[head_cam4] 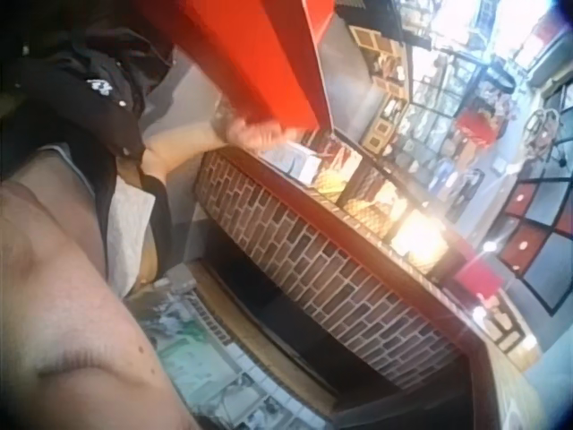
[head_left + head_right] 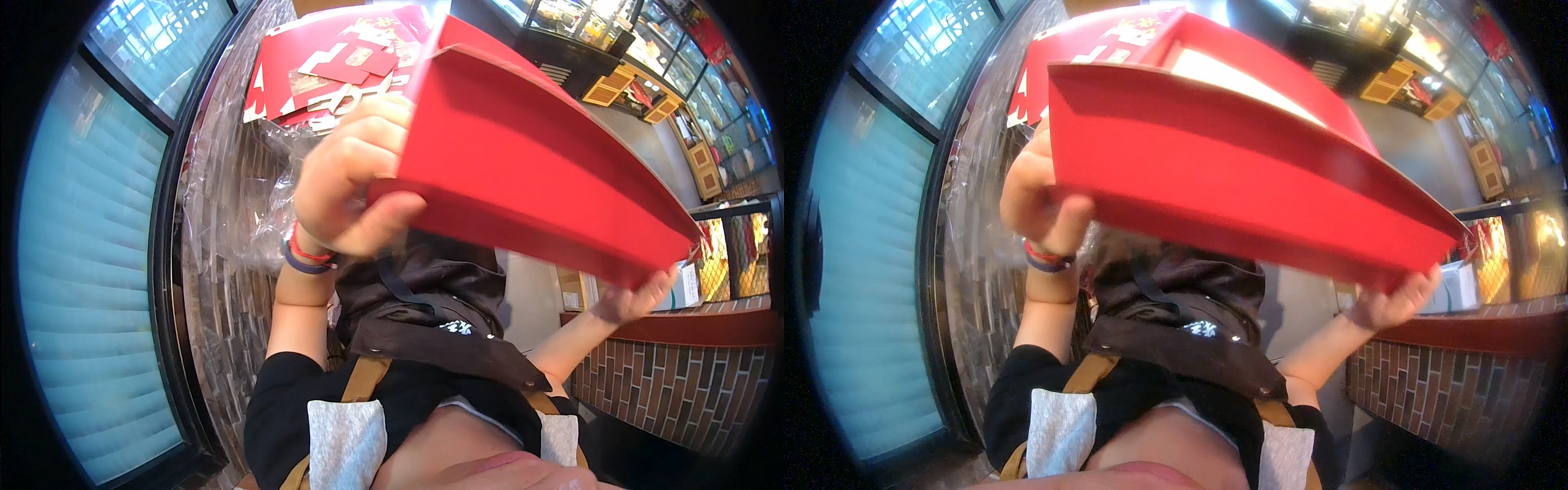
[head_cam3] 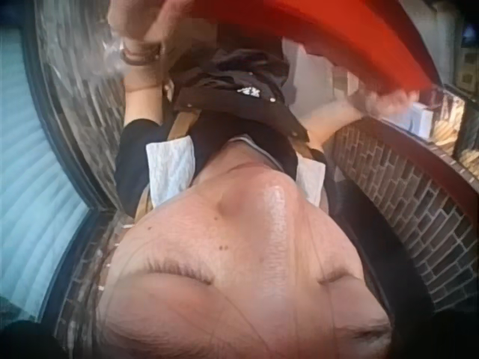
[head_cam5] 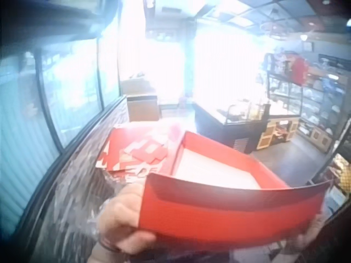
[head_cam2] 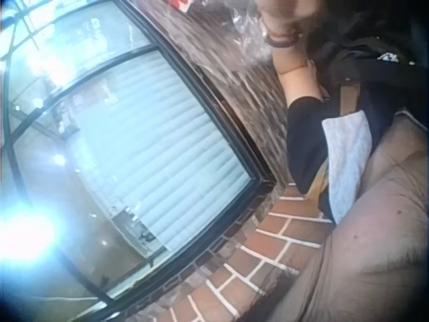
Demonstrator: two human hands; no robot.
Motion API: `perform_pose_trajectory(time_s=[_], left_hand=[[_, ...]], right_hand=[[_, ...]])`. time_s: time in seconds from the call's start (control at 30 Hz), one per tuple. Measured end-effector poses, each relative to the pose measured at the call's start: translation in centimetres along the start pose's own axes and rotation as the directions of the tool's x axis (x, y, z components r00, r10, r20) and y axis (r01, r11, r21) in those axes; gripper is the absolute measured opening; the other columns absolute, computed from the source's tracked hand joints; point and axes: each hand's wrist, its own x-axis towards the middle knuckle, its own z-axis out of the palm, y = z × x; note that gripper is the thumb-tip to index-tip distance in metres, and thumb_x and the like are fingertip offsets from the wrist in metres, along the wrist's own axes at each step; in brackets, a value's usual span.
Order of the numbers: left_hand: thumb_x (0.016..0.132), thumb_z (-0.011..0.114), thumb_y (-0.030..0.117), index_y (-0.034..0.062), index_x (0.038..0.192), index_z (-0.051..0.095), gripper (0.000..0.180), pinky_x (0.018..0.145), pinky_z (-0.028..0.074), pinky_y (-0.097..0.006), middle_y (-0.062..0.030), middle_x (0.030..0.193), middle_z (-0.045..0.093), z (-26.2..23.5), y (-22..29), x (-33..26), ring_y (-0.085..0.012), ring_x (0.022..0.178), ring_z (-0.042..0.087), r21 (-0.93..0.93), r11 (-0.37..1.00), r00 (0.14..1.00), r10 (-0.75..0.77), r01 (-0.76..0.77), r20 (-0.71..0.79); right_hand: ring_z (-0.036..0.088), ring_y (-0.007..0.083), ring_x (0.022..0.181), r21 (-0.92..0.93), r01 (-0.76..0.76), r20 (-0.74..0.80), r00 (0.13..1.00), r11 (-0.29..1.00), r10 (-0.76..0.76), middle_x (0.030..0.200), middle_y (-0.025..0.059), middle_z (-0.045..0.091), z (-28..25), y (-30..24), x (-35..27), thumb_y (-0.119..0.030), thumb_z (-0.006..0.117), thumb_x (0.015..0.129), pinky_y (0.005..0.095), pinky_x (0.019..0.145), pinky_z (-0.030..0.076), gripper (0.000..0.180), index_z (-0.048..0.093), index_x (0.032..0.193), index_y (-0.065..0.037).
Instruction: The person assembles a red and white cardboard box by hand, folding the side flaps and tucking them into slots to form the base. They then pick up a red lid with a gold design and place it on top of the assembled box.
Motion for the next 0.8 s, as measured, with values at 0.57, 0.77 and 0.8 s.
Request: perform_pose_trajectory(time_s=[0.57,0.77,0.8], left_hand=[[0.092,0.080,0.033,0.0077,0.076,0.073,0.030,0.092,0.048,-0.040,-0.0137,0.070,0.066,-5.2,-6.7,-17.4,-0.0346,0.077,0.063,0.489,0.697,0.418,-0.711,0.524,0.566],[0.093,0.077,0.037,0.0085,0.076,0.075,0.033,0.083,0.050,-0.042,-0.0156,0.070,0.068,-2.3,-7.8,-16.4,-0.0374,0.069,0.063,0.668,0.652,0.483,-0.742,0.359,0.465],[0.093,0.077,0.038,0.0085,0.077,0.075,0.033,0.083,0.050,-0.042,-0.0153,0.069,0.068,-1.7,-7.8,-16.3,-0.0376,0.068,0.064,0.706,0.633,0.505,-0.743,0.317,0.439]], right_hand=[[0.054,0.0269,0.143,-0.548,-0.422,0.557,0.460,0.722,0.692,0.140,0.0140,0.066,-1.7,12.8,-12.1,-0.014,0.078,0.097,0.0388,0.112,0.047,0.033,0.064,0.125,-0.004],[0.058,0.0326,0.128,-0.577,-0.112,0.578,0.644,0.809,0.502,0.133,0.0142,0.061,1.8,12.7,-12.6,-0.014,0.080,0.095,0.0414,0.111,0.046,0.026,0.069,0.117,-0.007],[0.057,0.0343,0.129,-0.591,0.053,0.632,0.650,0.805,0.421,0.134,0.0149,0.060,2.1,12.7,-12.4,-0.013,0.080,0.094,0.0421,0.113,0.046,0.025,0.070,0.116,-0.007]])
